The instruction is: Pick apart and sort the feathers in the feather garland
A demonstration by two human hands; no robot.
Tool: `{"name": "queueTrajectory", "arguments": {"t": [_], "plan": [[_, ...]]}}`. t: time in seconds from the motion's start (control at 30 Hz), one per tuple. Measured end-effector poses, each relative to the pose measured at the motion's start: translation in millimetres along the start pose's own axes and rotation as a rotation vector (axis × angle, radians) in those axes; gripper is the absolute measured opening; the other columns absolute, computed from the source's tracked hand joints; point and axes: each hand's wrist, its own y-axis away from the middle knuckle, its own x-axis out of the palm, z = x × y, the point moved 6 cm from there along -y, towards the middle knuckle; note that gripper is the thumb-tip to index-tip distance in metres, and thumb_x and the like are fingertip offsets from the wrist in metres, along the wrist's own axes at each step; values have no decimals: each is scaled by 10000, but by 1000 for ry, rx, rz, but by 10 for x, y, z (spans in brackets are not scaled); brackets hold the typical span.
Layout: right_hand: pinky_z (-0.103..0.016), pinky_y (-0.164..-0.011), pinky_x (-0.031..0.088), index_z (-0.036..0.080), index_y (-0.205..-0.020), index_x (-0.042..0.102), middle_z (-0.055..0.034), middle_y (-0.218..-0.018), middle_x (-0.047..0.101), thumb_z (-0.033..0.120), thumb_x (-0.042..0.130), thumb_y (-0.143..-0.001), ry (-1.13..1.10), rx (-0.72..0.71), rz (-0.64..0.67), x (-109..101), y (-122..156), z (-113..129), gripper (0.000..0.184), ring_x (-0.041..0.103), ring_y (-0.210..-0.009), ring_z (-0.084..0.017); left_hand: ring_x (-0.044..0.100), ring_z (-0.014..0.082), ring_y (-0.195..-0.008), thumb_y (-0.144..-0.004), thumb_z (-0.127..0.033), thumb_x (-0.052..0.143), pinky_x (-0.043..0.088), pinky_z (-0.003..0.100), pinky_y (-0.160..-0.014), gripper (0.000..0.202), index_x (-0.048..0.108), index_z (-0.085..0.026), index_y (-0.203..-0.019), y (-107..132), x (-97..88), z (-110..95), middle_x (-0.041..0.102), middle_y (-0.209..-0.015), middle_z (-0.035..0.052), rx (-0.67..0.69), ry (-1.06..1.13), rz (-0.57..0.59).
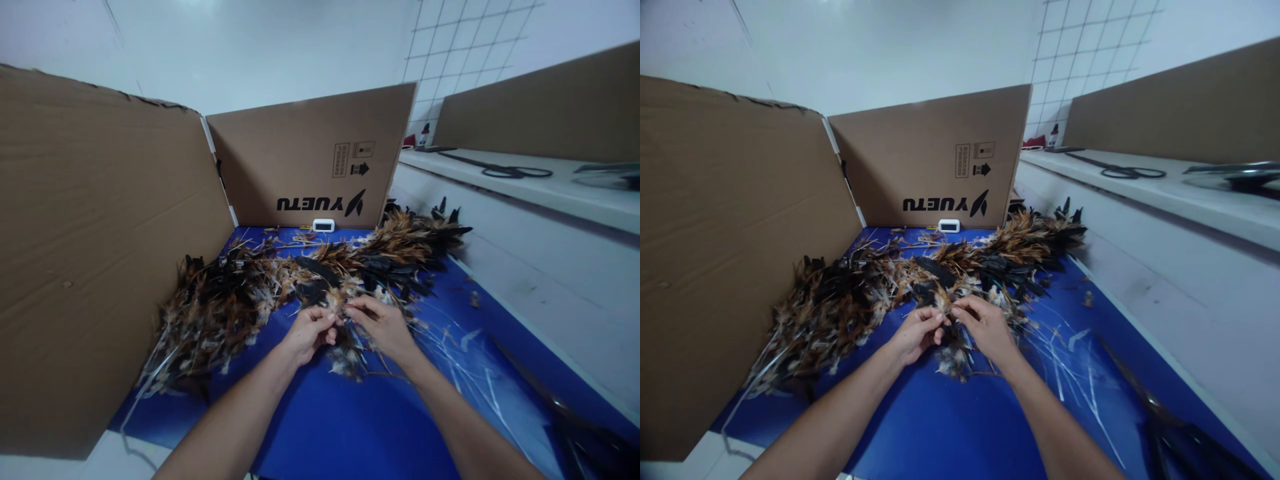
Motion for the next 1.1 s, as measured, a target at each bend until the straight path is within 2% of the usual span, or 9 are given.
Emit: {"name": "queueTrajectory", "arguments": {"t": [0.33, 0.67, 0.97, 1.1], "plan": [[-297, -694, 442, 206, -806, 623, -36, -781, 613, 274, 492, -873, 176, -205, 45, 4, 27, 190, 162, 576, -745, -177, 480, 45, -410, -642, -353, 745, 407, 183, -467, 294, 659, -79, -709, -8, 9, 20, 587, -553, 17, -32, 29, 38], [-349, -766, 466, 217, -902, 630, -74, -857, 634, 237, 450, -892, 269, -370, 44, 35, 83, 264, 182, 580, -828, -204, 482, 46, -414, -633, -352, 746, 415, 185, -471, 302, 661, -75, -718, -15, -10, 41, 590, -575, 24, -44, -1, 31], [-350, -740, 459, 212, -901, 630, -71, -812, 629, 226, 432, -899, 278, -414, 91, 52, 83, 272, 198, 571, -783, -197, 481, 55, -415, -622, -354, 750, 411, 198, -478, 301, 653, -80, -702, -10, 6, 33, 578, -549, 18, -46, -24, 37], [-334, -735, 458, 214, -897, 630, -66, -831, 632, 227, 447, -891, 191, -359, 95, 45, 72, 276, 184, 579, -798, -193, 479, 54, -421, -628, -348, 746, 408, 201, -478, 287, 641, -89, -695, -5, 19, -5, 596, -592, 25, -1, -41, 52]]}}
